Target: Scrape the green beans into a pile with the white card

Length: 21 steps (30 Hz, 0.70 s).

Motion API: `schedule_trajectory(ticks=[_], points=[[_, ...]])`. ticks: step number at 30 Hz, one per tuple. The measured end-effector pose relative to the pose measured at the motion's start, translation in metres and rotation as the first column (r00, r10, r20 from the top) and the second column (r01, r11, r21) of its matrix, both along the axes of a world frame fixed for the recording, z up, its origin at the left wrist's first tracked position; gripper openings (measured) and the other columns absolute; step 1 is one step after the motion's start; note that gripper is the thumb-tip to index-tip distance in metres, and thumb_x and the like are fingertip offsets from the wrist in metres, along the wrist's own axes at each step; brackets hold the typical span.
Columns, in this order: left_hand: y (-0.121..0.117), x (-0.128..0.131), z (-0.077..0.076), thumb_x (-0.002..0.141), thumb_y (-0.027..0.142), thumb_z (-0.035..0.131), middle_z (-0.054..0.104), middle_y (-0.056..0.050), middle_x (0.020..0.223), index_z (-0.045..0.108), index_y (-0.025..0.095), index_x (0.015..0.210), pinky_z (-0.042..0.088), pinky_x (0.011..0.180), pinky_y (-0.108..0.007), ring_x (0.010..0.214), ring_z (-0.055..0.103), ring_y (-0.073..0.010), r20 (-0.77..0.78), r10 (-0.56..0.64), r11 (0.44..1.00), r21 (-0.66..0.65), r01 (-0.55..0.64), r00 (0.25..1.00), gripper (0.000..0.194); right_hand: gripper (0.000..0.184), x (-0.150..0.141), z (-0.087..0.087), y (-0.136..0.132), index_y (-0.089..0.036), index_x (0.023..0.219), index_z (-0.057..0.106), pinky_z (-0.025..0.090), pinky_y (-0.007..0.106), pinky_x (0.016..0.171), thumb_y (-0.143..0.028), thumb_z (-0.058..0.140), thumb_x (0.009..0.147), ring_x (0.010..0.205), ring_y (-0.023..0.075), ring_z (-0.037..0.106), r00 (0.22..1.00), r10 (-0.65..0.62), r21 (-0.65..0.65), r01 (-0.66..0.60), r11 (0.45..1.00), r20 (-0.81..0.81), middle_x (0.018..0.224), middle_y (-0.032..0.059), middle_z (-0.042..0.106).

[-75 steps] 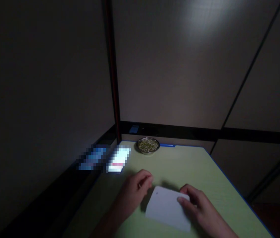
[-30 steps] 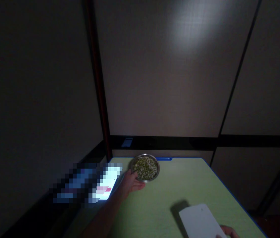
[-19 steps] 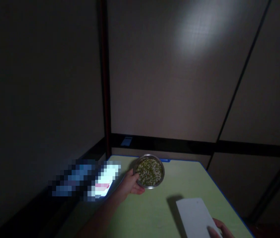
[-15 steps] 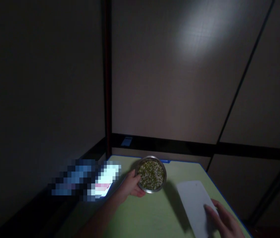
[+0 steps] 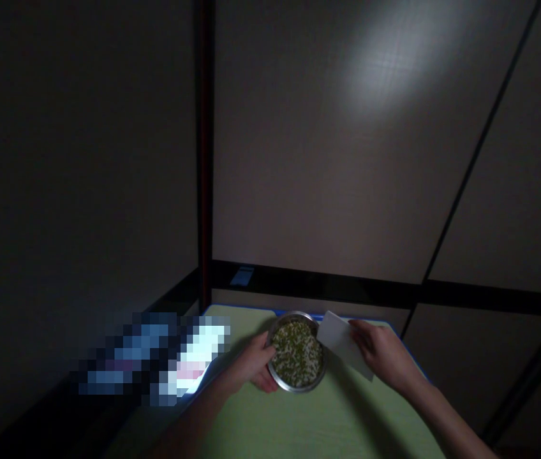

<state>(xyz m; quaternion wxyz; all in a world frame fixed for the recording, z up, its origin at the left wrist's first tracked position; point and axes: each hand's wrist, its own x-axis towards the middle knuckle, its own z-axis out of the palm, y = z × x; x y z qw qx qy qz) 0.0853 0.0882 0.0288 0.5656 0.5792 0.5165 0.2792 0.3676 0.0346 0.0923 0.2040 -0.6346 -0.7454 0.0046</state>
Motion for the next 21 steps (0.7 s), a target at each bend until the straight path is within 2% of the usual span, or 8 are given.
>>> schedule_trajectory(ticks=[8,15,21], points=[[0.009,0.003,0.003,0.086,0.025,0.045,0.071,-0.01,0.063,0.039,0.013,0.135,0.052,0.044,-0.027,0.049,0.067,-0.0224,-0.019,-0.061,0.998,-0.014,0.06,0.998,0.051,0.034,-0.007,-0.002,0.009,-0.023,0.116,0.063,0.043,0.03,0.079,-0.03,0.04,0.093,0.097,0.0256,0.067,0.991,0.007,-0.008,-0.006,1.0,0.133,0.106,0.0106,0.072],[0.01,0.005,0.01,0.086,0.027,0.046,0.069,-0.009,0.059,0.039,0.014,0.134,0.05,0.043,-0.025,0.049,0.067,-0.0225,-0.034,-0.076,0.997,-0.022,0.075,0.997,0.05,0.033,-0.008,-0.002,0.007,-0.024,0.112,0.065,0.04,0.027,0.071,-0.032,0.039,0.094,0.088,0.0232,0.069,0.988,0.032,-0.064,-0.023,0.998,0.148,0.093,0.0087,0.074],[0.018,0.006,0.008,0.087,0.028,0.047,0.069,-0.009,0.059,0.04,0.015,0.133,0.052,0.046,-0.026,0.049,0.067,-0.0222,-0.035,-0.104,0.994,-0.021,0.104,0.994,0.049,0.03,-0.008,0.0,0.005,-0.024,0.105,0.067,0.04,0.026,0.072,-0.033,0.04,0.093,0.089,0.0229,0.068,0.992,0.063,-0.079,-0.055,0.995,0.109,0.092,0.0073,0.074]])
